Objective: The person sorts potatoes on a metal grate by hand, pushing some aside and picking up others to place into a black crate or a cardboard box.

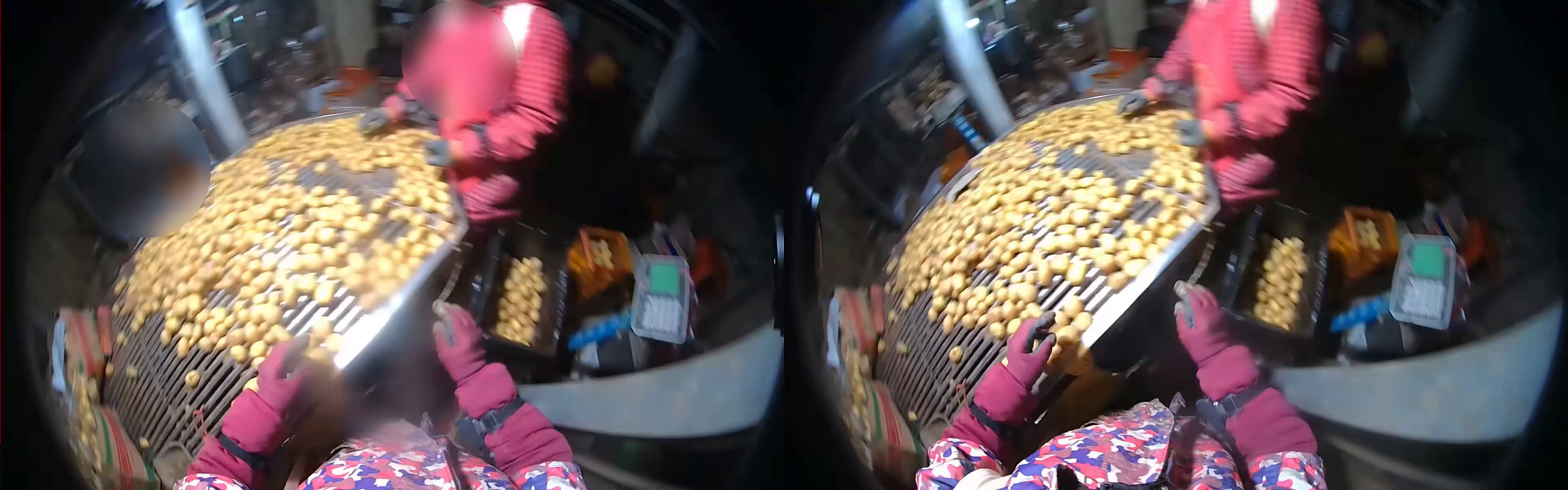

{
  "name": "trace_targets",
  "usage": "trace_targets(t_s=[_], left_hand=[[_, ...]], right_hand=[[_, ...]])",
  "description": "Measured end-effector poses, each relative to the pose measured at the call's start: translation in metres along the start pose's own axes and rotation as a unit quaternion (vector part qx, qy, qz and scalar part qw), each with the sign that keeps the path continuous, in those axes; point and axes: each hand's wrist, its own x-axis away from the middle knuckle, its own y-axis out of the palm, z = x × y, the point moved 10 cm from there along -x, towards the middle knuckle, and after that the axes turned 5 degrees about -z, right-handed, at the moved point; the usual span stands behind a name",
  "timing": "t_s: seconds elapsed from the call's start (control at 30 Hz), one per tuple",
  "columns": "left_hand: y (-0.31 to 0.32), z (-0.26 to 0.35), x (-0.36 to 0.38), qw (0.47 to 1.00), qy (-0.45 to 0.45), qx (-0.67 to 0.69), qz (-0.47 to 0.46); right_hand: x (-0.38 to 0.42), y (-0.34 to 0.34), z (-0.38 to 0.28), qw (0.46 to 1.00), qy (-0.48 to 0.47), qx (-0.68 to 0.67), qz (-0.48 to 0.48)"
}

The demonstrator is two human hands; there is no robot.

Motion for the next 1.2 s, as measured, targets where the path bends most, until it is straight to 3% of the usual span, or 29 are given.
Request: trace_targets(t_s=[0.03,0.07,0.1,0.13,0.17,0.2,0.23,0.3,0.37,0.4,0.43,0.47,0.5,0.53,0.57,0.63,0.67,0.7,0.77,0.83,0.9,0.97,1.03,1.13,1.2], left_hand=[[-0.027,-0.001,0.007,0.989,0.060,-0.130,0.032],[-0.048,-0.005,0.014,0.965,0.089,-0.241,0.055],[-0.067,-0.031,0.020,0.951,0.051,-0.305,0.031],[-0.089,-0.056,0.031,0.941,-0.008,-0.335,0.051],[-0.112,-0.081,0.044,0.926,-0.070,-0.363,0.071],[-0.133,-0.112,0.060,0.922,-0.114,-0.364,0.064],[-0.151,-0.133,0.072,0.905,-0.150,-0.392,0.072],[-0.179,-0.188,0.104,0.862,-0.327,-0.373,0.103],[-0.177,-0.204,0.093,0.868,-0.373,-0.305,0.119],[-0.166,-0.210,0.082,0.905,-0.316,-0.245,0.144],[-0.157,-0.222,0.074,0.890,-0.310,-0.281,0.184],[-0.150,-0.196,0.044,0.904,-0.296,-0.225,0.211],[-0.131,-0.213,0.025,0.895,-0.220,-0.341,0.185],[-0.113,-0.215,0.001,0.922,-0.164,-0.280,0.209],[-0.099,-0.209,-0.018,0.920,-0.172,-0.278,0.216],[-0.070,-0.179,-0.069,0.973,-0.115,-0.083,0.183],[-0.052,-0.132,-0.074,0.909,-0.312,0.268,0.070],[-0.051,-0.117,-0.099,0.993,-0.050,-0.102,0.027],[-0.030,-0.091,-0.099,0.996,0.053,-0.065,-0.015],[-0.071,-0.072,-0.092,0.980,0.092,-0.168,0.057],[-0.124,-0.127,-0.091,0.988,0.074,0.060,0.120],[-0.205,-0.141,-0.078,0.972,-0.050,-0.109,0.201],[-0.254,-0.204,-0.057,0.906,-0.079,-0.288,0.299],[-0.312,-0.219,-0.062,0.877,-0.080,-0.328,0.342],[-0.328,-0.241,-0.076,0.907,-0.131,-0.231,0.326]], right_hand=[[-0.023,0.021,-0.004,0.997,-0.062,0.043,-0.003],[-0.045,0.050,0.004,0.991,-0.058,0.106,-0.055],[-0.063,0.079,0.014,0.978,-0.058,0.170,-0.104],[-0.074,0.102,0.023,0.970,-0.105,0.198,-0.090],[-0.091,0.130,0.039,0.951,-0.078,0.259,-0.148],[-0.100,0.134,0.033,0.951,-0.154,0.240,-0.121],[-0.111,0.148,0.054,0.951,-0.113,0.243,-0.156],[-0.134,0.153,0.057,0.934,0.002,0.278,-0.223],[-0.143,0.153,0.065,0.937,-0.004,0.277,-0.212],[-0.143,0.153,0.068,0.936,-0.009,0.280,-0.211],[-0.143,0.153,0.071,0.935,-0.013,0.284,-0.211],[-0.142,0.154,0.074,0.934,-0.023,0.281,-0.218],[-0.140,0.152,0.078,0.941,-0.029,0.261,-0.215],[-0.139,0.150,0.079,0.946,-0.034,0.243,-0.211],[-0.139,0.151,0.076,0.945,-0.043,0.241,-0.217],[-0.140,0.149,0.075,0.945,-0.044,0.234,-0.223],[-0.139,0.150,0.082,0.944,-0.025,0.229,-0.234],[-0.136,0.151,0.081,0.944,-0.033,0.230,-0.233],[-0.136,0.147,0.084,0.941,-0.011,0.233,-0.244],[-0.138,0.146,0.084,0.938,0.012,0.230,-0.260],[-0.136,0.145,0.085,0.942,-0.004,0.214,-0.258],[-0.134,0.141,0.084,0.942,-0.022,0.230,-0.244],[-0.135,0.145,0.093,0.941,-0.005,0.219,-0.259],[-0.139,0.146,0.100,0.940,-0.001,0.217,-0.263],[-0.137,0.145,0.101,0.943,-0.037,0.210,-0.255]])
